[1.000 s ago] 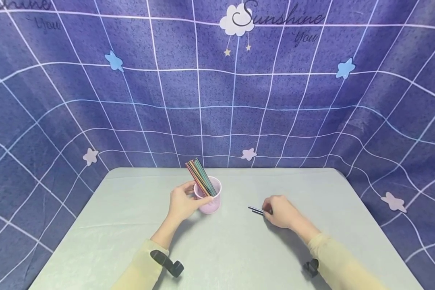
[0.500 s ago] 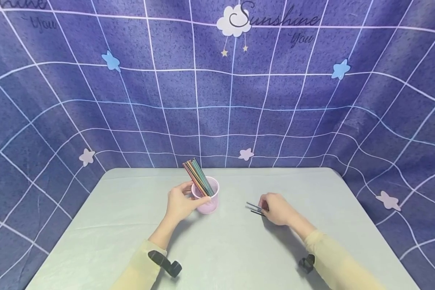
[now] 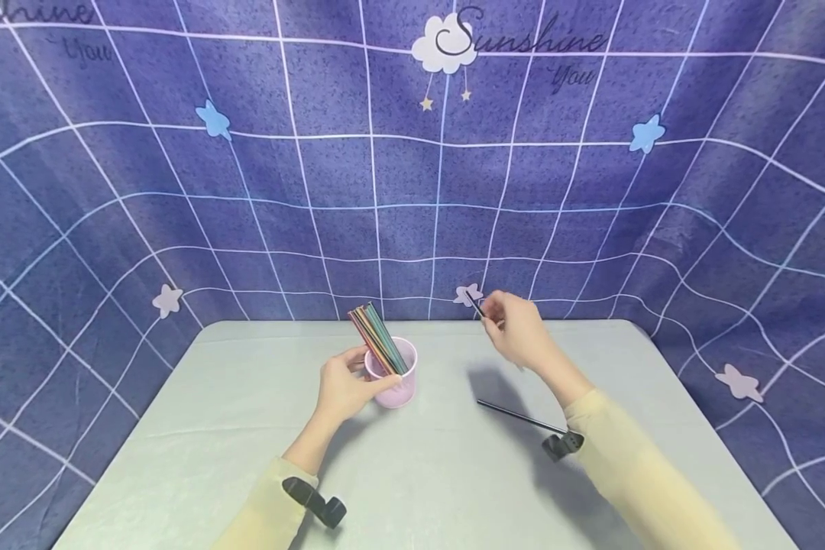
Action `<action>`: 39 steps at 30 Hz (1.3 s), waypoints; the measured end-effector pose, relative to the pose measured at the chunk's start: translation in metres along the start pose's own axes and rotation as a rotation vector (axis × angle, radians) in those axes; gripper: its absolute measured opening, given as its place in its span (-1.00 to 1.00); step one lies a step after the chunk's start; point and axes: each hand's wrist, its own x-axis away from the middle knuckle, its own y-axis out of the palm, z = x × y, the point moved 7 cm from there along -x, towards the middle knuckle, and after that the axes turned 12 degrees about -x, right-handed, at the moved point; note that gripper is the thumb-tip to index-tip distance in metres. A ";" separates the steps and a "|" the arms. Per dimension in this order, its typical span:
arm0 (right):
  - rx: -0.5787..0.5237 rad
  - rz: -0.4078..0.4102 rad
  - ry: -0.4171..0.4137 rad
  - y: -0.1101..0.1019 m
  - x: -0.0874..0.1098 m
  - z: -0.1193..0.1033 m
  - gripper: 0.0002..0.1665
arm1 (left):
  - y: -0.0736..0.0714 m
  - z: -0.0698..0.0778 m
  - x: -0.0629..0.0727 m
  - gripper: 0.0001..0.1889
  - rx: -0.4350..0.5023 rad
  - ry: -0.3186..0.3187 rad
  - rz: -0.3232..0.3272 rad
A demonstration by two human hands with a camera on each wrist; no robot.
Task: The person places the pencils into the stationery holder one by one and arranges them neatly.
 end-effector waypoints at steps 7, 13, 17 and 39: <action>-0.173 0.098 0.003 0.009 -0.025 -0.040 -0.89 | -0.001 0.001 0.000 -0.29 -0.014 -0.005 -0.003; -0.353 0.114 -0.019 0.027 -0.035 -0.070 -0.88 | -0.001 0.002 0.000 -0.28 -0.031 0.001 -0.004; -0.424 0.106 -0.048 0.041 -0.039 -0.081 -0.87 | -0.001 0.001 -0.001 -0.29 -0.040 0.012 -0.003; -0.365 -0.095 0.000 0.121 -0.034 -0.067 -0.89 | -0.001 0.001 -0.001 -0.28 -0.022 0.033 -0.011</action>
